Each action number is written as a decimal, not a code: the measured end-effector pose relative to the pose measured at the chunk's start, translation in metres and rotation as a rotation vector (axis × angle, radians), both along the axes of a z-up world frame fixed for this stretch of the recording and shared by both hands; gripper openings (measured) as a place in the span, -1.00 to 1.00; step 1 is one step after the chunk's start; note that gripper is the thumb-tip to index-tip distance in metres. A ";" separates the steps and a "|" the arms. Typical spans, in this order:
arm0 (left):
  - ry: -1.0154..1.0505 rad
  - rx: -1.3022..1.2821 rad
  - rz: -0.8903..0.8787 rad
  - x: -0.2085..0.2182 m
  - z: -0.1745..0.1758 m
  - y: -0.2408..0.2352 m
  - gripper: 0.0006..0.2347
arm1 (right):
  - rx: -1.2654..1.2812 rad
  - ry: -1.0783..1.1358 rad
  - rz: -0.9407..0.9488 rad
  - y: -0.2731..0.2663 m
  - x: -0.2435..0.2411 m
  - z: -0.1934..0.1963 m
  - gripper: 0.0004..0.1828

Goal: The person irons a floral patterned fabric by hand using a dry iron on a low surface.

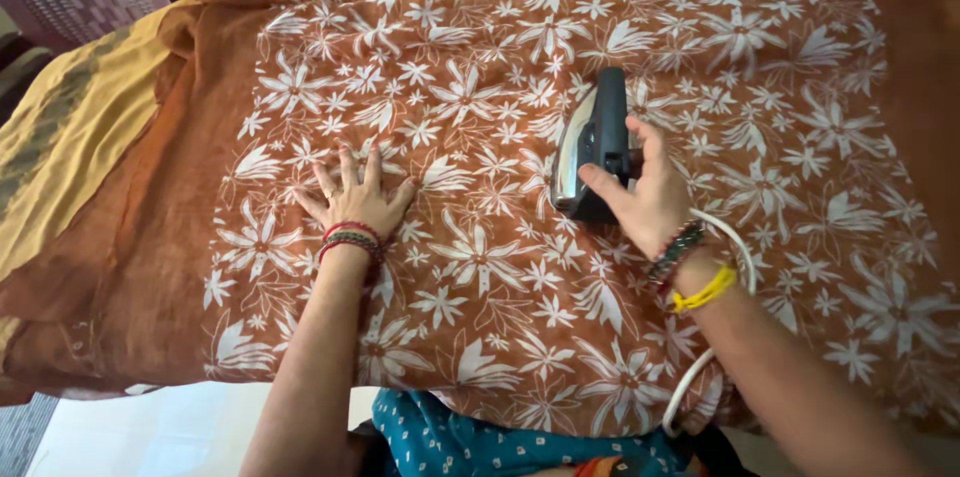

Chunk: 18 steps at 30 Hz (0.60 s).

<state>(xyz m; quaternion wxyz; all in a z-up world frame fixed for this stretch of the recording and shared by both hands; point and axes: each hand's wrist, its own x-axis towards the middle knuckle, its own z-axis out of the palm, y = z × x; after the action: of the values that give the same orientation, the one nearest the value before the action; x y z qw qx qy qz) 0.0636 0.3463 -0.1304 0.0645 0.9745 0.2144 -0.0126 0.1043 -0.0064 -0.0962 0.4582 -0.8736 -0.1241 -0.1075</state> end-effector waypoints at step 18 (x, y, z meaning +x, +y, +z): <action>-0.072 -0.047 -0.010 -0.001 -0.015 0.008 -0.29 | 0.299 0.136 0.356 0.002 0.009 0.003 -0.37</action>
<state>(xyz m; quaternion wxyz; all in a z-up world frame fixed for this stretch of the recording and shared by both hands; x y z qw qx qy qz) 0.0622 0.3546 -0.1449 0.0948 0.9736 0.2069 0.0171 0.1136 -0.0047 -0.0927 0.6014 -0.7656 -0.2277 0.0167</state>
